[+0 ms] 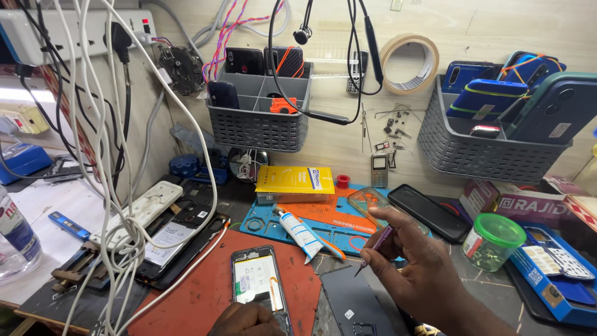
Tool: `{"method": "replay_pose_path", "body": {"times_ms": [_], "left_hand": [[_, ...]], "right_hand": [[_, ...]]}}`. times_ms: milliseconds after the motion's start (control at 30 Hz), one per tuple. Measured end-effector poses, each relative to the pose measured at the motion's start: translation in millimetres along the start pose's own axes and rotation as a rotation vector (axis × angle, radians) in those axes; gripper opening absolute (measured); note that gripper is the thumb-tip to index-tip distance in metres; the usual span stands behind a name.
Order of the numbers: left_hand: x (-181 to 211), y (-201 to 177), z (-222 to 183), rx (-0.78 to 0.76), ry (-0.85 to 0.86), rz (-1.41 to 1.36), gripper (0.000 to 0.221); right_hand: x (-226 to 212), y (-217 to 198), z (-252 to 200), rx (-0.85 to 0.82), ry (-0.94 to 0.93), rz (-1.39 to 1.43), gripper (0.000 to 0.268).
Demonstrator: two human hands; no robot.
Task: The person uses a screwdriver to remove screws from a disassembled smartphone, then applies adhesive from a tube to the phone's internal frame.
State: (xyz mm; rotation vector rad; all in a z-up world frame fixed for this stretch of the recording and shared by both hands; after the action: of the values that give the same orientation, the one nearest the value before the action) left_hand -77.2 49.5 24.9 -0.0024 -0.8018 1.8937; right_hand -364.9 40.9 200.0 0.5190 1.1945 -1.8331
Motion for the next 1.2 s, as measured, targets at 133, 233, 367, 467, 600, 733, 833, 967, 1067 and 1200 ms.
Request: {"method": "replay_pose_path", "body": {"times_ms": [133, 233, 367, 467, 600, 733, 833, 967, 1067, 1200], "left_hand": [[1, -1, 12, -0.108, -0.058, 0.102, 0.014], [15, -4, 18, -0.154, -0.134, 0.114, 0.014], [26, -14, 28, -0.194, -0.15, 0.067, 0.016], [28, -18, 28, -0.093, -0.162, 0.096, 0.012], [19, -22, 24, -0.097, -0.085, 0.039, 0.006], [5, -38, 20, -0.096, 0.026, -0.033, 0.004], [0, -58, 15, -0.161, 0.082, -0.066, 0.008], [-14, -71, 16, -0.456, -0.014, -0.143, 0.008], [-14, -78, 13, -0.504, 0.018, -0.208, 0.016], [-5, -81, 12, -0.475, -0.106, -0.2, 0.012]], "right_hand": [[3, 1, -1, -0.016, -0.001, -0.015, 0.057], [4, 1, 0, -0.01, 0.029, -0.02, 0.058], [1, 1, 0, -0.021, 0.085, -0.017, 0.062], [3, -1, 1, -0.079, 0.245, 0.03, 0.072], [10, -5, 4, -0.188, 0.377, 0.044, 0.073], [24, -8, 9, -0.251, 0.518, 0.21, 0.068], [41, -19, 11, -0.41, 0.491, 0.297, 0.066], [60, -29, 12, -0.55, 0.575, 0.312, 0.065], [59, -34, 10, -0.621, 0.531, 0.381, 0.061], [50, -36, 9, -0.66, 0.482, 0.375, 0.057]]}}
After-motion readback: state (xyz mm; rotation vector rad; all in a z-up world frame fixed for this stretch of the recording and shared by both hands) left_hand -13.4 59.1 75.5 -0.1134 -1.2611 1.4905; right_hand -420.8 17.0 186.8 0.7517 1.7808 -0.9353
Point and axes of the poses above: each hand's wrist, its own z-axis towards the middle knuckle, its own y-axis out of the palm, x = y × z, the point moved 2 cm from there along z, towards the middle knuckle, and after that the axes turned 13 degrees about y, right-handed, at the moved point
